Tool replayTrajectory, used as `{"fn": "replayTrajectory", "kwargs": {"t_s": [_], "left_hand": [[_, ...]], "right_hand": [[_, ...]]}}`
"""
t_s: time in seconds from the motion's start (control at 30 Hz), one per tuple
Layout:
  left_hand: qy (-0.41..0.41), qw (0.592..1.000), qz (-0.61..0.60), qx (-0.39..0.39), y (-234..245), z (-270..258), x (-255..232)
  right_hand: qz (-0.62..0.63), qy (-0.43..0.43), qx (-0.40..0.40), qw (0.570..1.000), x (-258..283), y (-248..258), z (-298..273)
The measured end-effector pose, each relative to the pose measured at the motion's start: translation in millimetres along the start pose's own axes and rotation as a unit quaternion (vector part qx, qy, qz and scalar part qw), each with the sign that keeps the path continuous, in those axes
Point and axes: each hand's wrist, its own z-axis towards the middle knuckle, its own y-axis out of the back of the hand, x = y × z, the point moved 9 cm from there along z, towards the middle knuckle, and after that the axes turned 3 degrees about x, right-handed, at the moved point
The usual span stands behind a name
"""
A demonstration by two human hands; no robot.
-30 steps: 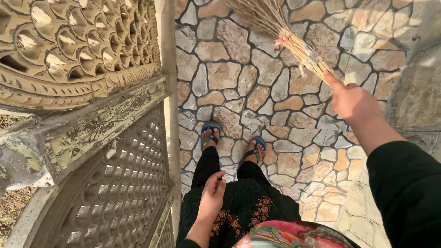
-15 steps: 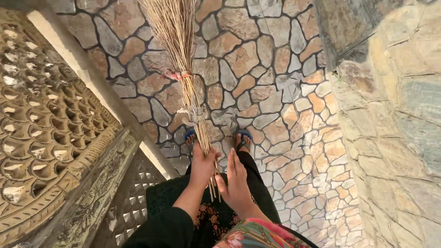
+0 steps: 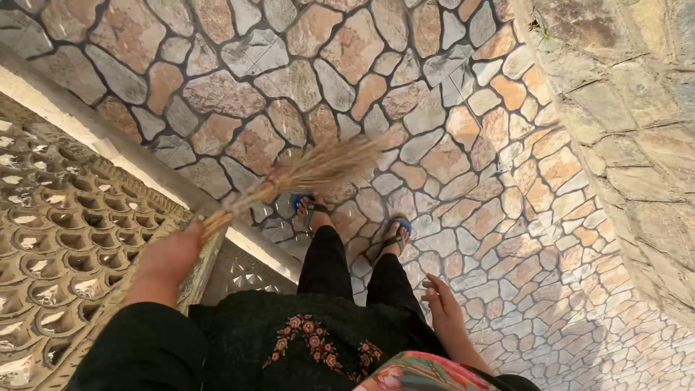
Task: Sweeping a stone-paved floor with a straw broom.
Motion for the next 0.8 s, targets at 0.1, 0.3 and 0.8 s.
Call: {"fn": "replayTrajectory", "kwargs": {"t_s": [0.1, 0.3, 0.8], "left_hand": [[0.199, 0.964, -0.089, -0.150, 95.1, -27.9, 130.3], [0.179, 0.922, -0.146, -0.312, 148.3, -68.3, 102.8], [-0.029, 0.997, -0.004, -0.066, 68.4, 106.1, -136.7]], "right_hand": [[0.026, -0.013, 0.012, 1.000, 53.2, -18.8, -7.8], [0.068, -0.028, 0.072, 0.995, 38.9, -50.9, 4.1], [0.072, -0.095, 0.049, 0.992, -43.6, 10.0, 9.2]]}}
